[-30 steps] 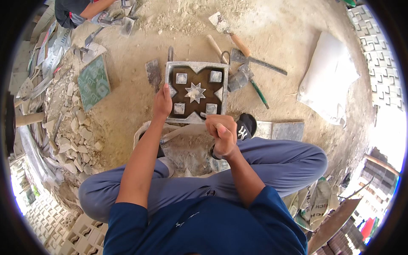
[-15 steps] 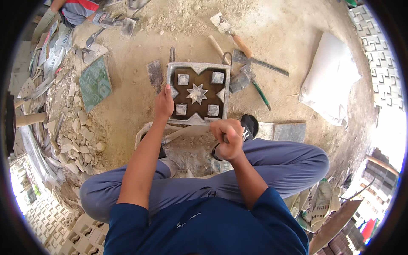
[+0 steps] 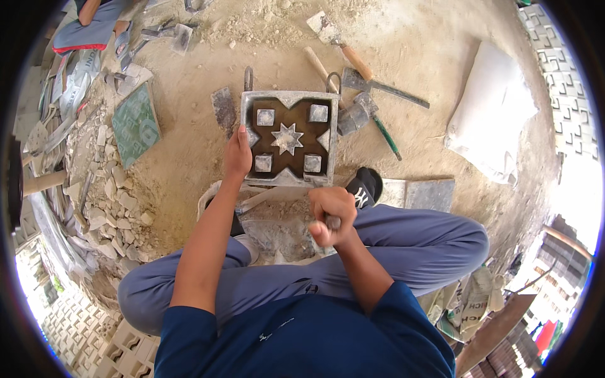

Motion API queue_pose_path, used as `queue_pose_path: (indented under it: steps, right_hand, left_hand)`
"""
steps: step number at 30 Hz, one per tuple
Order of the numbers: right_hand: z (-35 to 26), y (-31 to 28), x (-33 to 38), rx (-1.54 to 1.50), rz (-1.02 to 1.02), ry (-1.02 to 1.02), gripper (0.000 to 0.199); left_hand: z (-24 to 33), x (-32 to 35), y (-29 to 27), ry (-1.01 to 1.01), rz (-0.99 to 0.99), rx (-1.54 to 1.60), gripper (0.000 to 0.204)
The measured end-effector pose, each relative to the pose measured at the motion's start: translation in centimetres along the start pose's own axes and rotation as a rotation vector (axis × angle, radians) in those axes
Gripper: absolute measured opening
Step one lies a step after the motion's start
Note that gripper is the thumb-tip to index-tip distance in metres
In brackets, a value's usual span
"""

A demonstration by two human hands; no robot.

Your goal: The person carves a star pattern into a square stone tile using a chisel and a hammer, while adding light-colored sand or powder to the indentations.

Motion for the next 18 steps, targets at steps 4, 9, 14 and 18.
queue_pose_path:
  steps: [4, 9, 14, 18]
  right_hand:
    - [0.1, 0.0, 0.4, 0.097, 0.049, 0.022, 0.034]
    - [-1.2, -0.8, -0.4, 0.241, 0.045, -0.024, 0.013]
    - [-1.7, 0.1, -0.6, -0.008, 0.046, -0.089, 0.036]
    - [0.6, 0.6, -0.5, 0.157, 0.059, -0.002, 0.038]
  left_hand:
    - [0.5, 0.0, 0.6, 0.032, -0.037, 0.048, 0.053]
    - [1.2, 0.1, 0.5, 0.067, 0.017, 0.031, 0.055]
    - [0.1, 0.0, 0.5, 0.013, -0.027, 0.053, 0.056]
    - [0.3, 0.3, 0.4, -0.016, -0.007, 0.024, 0.057]
Point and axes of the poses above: each hand's wrist, its own x-axis away from the middle knuckle, its own y-axis out of the palm, z = x × y, the point moved 8 cm from there along -x, towards the middle knuckle, and after that the axes turned 5 degrees about x, right-handed, at the moved point
